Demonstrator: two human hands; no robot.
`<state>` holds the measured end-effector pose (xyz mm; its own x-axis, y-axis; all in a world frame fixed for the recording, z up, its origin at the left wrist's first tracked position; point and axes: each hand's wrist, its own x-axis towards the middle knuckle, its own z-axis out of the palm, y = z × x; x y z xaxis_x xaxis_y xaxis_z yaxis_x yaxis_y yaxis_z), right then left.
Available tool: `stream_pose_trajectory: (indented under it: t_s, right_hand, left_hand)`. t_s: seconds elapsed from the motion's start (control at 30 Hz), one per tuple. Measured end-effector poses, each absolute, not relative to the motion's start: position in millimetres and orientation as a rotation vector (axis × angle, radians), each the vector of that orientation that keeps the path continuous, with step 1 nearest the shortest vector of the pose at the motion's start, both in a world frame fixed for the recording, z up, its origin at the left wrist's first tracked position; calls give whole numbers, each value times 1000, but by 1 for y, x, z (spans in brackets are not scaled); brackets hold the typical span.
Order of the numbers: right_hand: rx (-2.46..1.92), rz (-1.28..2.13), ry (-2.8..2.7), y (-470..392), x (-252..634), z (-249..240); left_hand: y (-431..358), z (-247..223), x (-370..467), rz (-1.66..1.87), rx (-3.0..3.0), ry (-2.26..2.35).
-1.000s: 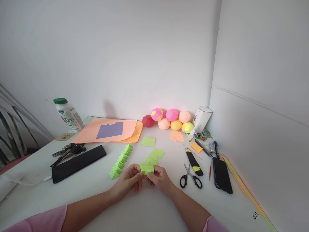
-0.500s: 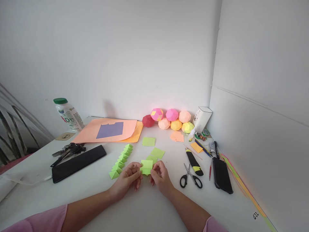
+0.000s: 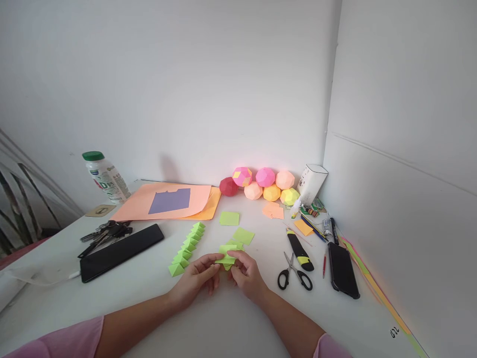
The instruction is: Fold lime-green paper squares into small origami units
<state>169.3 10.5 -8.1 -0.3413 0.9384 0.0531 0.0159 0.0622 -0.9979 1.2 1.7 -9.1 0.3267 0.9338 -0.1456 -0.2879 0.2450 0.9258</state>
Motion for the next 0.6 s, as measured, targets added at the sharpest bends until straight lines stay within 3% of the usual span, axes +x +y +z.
stream_pose_trajectory:
  t_s: [0.6]
  right_hand:
    - [-1086,1467,-1532,16,171,-17]
  left_hand:
    - [2,-9,3,1062,932,867]
